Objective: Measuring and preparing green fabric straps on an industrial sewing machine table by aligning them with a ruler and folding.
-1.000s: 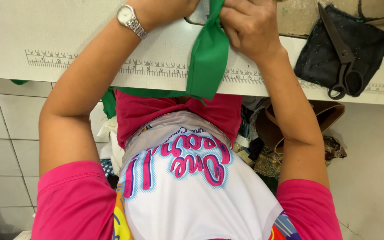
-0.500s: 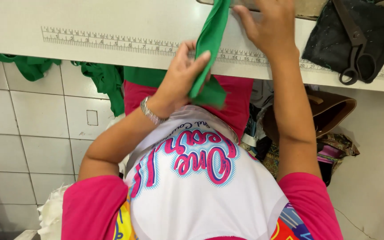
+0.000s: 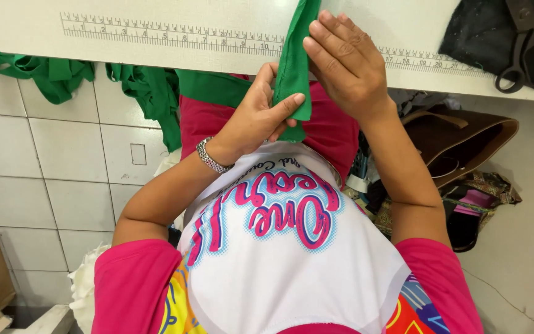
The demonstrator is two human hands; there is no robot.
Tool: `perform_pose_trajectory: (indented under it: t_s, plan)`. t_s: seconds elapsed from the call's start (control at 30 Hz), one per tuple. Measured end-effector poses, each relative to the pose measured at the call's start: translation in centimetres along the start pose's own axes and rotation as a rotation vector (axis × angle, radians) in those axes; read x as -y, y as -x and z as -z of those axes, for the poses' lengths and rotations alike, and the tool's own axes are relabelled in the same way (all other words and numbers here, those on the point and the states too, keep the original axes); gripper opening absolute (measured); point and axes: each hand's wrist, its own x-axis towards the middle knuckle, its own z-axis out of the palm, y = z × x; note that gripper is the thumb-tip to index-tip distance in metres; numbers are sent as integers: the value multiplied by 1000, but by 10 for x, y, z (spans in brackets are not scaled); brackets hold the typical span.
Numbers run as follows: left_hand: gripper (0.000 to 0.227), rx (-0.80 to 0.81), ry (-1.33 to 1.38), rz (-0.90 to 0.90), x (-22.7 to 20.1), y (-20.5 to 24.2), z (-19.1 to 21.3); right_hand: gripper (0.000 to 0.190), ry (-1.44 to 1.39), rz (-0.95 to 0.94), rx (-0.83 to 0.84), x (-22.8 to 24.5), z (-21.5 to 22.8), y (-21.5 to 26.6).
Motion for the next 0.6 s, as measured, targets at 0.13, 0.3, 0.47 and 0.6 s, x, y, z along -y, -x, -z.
perform_pose_trajectory:
  t_s: [0.13,0.3,0.47,0.6]
  plan:
    - [36,7,-133,-54,1,0,2,15,-8,84,108,-2,5,-3]
    - [20,-90,-782,-280,6,2,7,15,-39,34,188,7,0,7]
    - [12,-55,-1524,-970,-8,-11,15,19,-50,-6,252,22,8,9]
    - [19,164,-1581,-933,-17,-23,17,15,-21,1,236,23,8,13]
